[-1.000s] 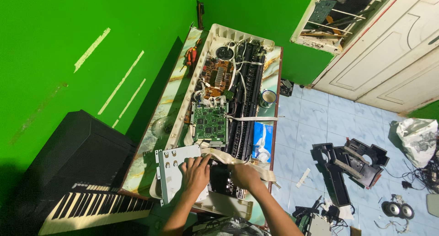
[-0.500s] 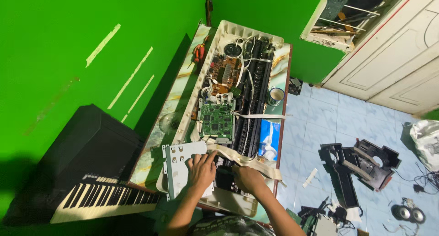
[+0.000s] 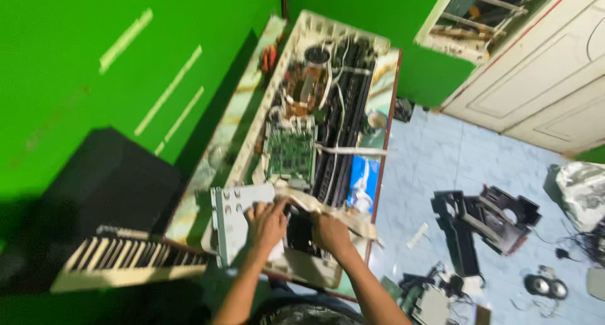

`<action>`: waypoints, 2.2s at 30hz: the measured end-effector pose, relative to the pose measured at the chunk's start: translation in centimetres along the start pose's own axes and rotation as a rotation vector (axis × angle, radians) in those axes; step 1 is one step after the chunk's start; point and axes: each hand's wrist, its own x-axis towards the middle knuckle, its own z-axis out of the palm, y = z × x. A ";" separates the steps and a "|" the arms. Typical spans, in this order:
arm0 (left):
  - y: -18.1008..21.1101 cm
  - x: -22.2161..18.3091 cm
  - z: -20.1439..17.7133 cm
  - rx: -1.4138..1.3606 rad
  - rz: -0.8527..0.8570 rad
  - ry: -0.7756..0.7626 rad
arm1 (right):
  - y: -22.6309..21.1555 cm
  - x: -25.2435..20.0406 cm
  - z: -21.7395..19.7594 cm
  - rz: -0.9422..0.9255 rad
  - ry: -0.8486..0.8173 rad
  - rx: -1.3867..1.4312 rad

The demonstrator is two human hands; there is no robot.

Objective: The person disconnects internal components and removes a metal casing from the inside of an electronic keyboard instrument.

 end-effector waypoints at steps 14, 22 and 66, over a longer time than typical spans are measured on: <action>0.7 0.0 -1.4 -0.054 0.008 0.063 | -3.7 -3.2 -6.5 -0.031 -0.286 0.021; 0.6 0.3 -1.6 -0.118 -0.006 0.087 | -3.9 -0.4 -8.4 0.016 -0.182 -0.045; 0.3 1.3 -2.3 -0.088 0.049 -0.084 | -1.7 -1.2 -3.9 0.032 -0.290 0.134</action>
